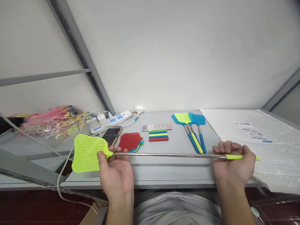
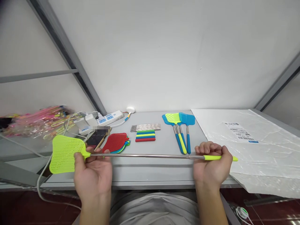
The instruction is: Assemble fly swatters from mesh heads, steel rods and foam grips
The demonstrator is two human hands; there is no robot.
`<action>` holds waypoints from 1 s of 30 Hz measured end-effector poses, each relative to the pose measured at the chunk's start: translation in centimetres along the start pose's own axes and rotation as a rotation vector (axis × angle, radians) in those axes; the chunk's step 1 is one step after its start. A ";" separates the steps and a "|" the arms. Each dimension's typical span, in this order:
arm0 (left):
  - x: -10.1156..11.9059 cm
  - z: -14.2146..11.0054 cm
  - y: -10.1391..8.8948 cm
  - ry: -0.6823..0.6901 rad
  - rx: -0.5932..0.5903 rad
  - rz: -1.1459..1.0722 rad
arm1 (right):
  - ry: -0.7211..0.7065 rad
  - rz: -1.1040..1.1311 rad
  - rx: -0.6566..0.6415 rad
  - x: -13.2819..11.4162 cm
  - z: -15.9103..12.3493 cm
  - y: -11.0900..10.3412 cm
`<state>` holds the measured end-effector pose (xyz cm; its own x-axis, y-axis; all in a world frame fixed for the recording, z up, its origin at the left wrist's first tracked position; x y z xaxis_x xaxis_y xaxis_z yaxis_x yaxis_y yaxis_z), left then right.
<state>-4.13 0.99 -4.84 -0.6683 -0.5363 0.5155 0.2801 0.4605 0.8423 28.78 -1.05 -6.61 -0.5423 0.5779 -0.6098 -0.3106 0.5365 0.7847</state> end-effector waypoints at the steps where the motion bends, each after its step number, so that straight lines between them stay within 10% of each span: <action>1: -0.5 -0.5 0.2 -0.004 -0.015 0.001 | 0.004 0.002 -0.003 0.4 -0.5 0.3; 10: -7.4 -8.6 0.5 -0.313 -0.104 0.126 | 0.181 -0.016 -0.212 5.3 -8.9 4.8; 20: -6.0 -8.6 0.5 -0.247 -0.265 0.191 | 0.371 -0.173 -0.353 7.2 -8.8 4.2; 30: -5.7 -5.4 -0.2 -0.198 -0.238 0.249 | -0.130 -0.811 -0.664 5.0 -7.5 -1.2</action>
Point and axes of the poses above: each hand's wrist, its own z-axis towards the middle knuckle, its own y-axis out of the palm, x = y × z, the point moved 4 cm from there along z, towards the middle knuckle, and after that the axes turned 7 degrees about x, right-handed, at the moved point
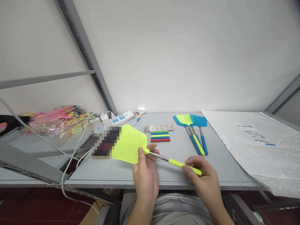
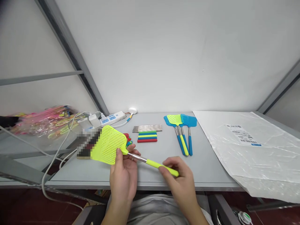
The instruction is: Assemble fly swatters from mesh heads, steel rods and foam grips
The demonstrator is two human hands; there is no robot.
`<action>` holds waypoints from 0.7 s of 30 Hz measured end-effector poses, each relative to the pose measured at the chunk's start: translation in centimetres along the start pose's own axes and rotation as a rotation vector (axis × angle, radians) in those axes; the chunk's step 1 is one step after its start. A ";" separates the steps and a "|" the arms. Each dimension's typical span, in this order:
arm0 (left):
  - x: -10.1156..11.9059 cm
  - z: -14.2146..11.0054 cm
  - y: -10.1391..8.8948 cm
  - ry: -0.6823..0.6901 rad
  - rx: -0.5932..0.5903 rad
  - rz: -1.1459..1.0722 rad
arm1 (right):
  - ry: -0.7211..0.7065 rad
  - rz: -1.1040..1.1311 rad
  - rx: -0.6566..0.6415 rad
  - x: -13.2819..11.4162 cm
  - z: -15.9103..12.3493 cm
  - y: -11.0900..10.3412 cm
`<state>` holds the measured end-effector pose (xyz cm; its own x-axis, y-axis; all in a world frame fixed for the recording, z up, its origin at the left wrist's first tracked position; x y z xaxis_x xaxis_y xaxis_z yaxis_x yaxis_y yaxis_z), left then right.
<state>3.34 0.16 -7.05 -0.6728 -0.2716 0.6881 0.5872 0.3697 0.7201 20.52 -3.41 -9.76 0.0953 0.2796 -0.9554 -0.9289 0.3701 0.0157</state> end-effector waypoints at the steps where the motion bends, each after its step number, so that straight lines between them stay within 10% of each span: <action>1: -0.2 0.2 -0.1 -0.024 -0.017 0.016 | -0.062 -0.137 -0.059 -0.3 -0.2 0.5; 7: -0.9 0.1 0.1 -0.093 -0.188 0.125 | -0.392 -0.596 -0.240 -1.5 -1.2 3.2; 21: -1.3 0.0 0.3 0.035 -0.396 0.502 | -0.084 -0.265 -0.218 -1.1 -1.1 2.7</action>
Point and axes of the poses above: each hand's wrist, its own z-axis towards the middle knuckle, its own y-axis out of the palm, x = y × z, the point moved 4 cm from there along z, towards the middle knuckle, and after that the axes turned 7 degrees about x, right-handed, at the moved point
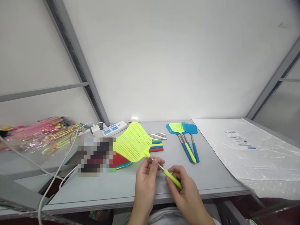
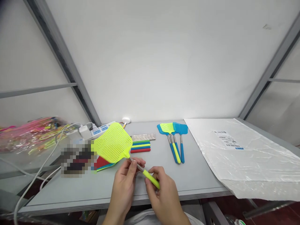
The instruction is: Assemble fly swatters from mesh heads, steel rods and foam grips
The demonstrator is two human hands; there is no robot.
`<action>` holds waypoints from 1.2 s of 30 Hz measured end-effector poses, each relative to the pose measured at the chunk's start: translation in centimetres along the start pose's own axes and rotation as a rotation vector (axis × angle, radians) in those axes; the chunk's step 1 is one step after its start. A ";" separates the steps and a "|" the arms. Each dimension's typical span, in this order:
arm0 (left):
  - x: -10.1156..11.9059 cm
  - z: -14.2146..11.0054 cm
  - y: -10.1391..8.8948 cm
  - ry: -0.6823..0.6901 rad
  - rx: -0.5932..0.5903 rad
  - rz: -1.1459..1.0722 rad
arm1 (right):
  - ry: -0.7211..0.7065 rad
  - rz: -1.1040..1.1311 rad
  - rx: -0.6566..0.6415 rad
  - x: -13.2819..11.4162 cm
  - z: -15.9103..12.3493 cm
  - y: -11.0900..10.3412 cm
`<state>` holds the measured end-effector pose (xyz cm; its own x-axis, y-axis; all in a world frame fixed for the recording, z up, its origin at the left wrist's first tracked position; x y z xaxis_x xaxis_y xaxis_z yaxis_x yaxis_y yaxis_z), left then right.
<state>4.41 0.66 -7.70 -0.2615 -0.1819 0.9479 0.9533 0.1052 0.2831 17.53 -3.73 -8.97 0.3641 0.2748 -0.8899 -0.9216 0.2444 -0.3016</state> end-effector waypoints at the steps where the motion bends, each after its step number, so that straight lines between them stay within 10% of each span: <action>1: 0.0 0.0 -0.1 0.025 0.010 0.022 | -0.004 0.028 -0.003 -0.1 -0.1 0.0; 15: 0.6 -1.0 2.2 0.123 -0.283 0.554 | 0.221 -0.587 0.321 0.9 7.8 -9.3; 36: 0.4 -1.1 3.3 0.311 -0.375 0.752 | 0.185 -0.759 0.332 3.6 9.4 -9.1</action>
Point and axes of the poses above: each hand's wrist, its own z-axis towards the middle knuckle, its own y-axis out of the palm, x = y × z, the point moved 4 cm from there along z, towards the middle knuckle, and after that the axes turned 7 degrees about x, right-handed, at the moved point
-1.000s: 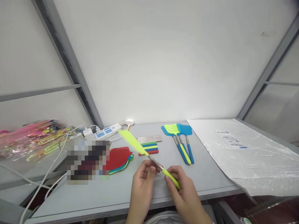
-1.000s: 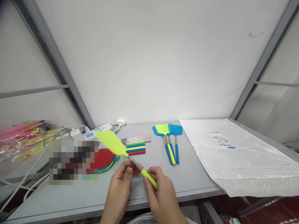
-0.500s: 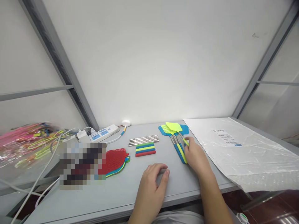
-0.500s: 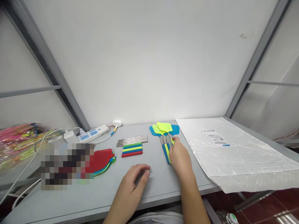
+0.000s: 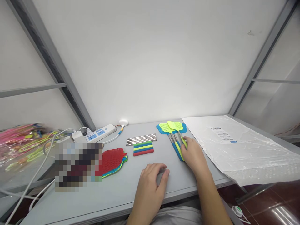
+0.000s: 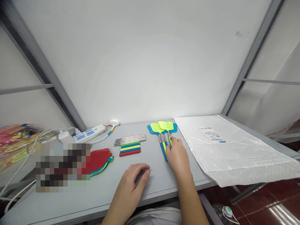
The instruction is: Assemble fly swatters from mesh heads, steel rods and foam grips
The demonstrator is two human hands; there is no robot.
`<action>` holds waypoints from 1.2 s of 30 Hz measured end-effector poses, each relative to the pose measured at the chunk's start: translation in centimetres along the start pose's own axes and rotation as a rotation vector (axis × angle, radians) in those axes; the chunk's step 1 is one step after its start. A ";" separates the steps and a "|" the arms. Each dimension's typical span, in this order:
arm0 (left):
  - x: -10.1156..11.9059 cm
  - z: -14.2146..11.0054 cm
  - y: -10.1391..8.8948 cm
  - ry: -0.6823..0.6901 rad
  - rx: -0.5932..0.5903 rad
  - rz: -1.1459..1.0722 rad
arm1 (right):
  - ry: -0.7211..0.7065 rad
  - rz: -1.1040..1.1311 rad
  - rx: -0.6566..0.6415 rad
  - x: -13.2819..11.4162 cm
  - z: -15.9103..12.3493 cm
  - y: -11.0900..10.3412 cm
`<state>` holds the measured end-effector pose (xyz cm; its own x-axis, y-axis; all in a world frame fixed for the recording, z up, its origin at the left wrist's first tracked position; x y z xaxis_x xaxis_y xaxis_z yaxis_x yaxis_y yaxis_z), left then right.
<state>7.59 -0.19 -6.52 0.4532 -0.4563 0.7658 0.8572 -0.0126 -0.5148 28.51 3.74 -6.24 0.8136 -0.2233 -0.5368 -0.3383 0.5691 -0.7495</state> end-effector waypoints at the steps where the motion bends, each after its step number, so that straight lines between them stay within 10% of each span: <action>1: 0.0 0.0 0.0 -0.003 -0.005 0.006 | -0.004 0.003 0.000 0.0 -0.1 0.1; 21: 0.0 0.3 0.1 0.043 0.001 0.046 | -0.183 -0.051 -0.029 2.6 -4.3 -1.6; 36: 3.0 4.2 7.2 0.148 -0.168 0.616 | -0.277 -0.077 -0.015 2.4 -5.3 -1.6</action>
<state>16.13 2.10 -6.28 0.8001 -0.5423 0.2563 0.3961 0.1569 -0.9047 28.51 -1.86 -8.41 0.9346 -0.0392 -0.3535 -0.2762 0.5464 -0.7907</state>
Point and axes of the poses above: each hand's wrist, its own z-axis towards the middle knuckle, its own y-axis out of the palm, x = y × z, the point moved 4 cm from there along z, towards the middle knuckle, and after that the axes turned 7 degrees about x, right-handed, at the moved point
